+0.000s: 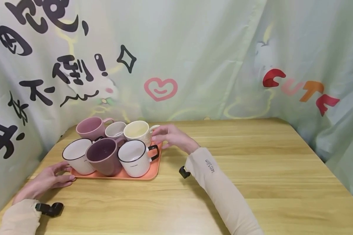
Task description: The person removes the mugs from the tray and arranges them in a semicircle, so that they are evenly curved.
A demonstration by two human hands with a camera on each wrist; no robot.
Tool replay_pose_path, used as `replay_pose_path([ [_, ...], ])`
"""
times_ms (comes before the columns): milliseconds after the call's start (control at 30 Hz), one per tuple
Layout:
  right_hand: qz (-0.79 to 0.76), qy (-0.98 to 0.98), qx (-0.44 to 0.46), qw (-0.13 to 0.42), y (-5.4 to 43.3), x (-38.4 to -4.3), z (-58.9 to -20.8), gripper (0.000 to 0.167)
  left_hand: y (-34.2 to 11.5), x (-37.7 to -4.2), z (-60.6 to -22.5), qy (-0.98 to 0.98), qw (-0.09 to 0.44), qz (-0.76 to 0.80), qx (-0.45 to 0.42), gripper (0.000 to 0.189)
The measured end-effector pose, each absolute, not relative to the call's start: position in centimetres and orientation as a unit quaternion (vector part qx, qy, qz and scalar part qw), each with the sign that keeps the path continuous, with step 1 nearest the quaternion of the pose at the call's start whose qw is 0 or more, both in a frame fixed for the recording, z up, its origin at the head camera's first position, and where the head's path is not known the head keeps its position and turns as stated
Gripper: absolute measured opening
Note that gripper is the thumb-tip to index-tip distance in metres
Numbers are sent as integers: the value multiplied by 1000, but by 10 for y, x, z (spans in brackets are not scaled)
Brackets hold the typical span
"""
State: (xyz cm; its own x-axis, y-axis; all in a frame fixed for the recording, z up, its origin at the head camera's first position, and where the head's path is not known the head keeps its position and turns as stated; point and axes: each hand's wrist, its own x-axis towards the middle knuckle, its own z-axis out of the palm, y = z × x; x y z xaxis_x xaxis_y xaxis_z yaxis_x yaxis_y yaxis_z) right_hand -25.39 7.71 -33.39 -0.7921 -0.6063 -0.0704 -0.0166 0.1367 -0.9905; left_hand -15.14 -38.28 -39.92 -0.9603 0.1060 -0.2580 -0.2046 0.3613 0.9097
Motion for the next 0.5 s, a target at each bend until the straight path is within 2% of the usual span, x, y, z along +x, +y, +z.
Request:
replay_pose_path([
  [500, -614, 710, -246, 242, 63, -247, -357, 30, -385, -153, -401, 815, 143, 561, -36, 70],
])
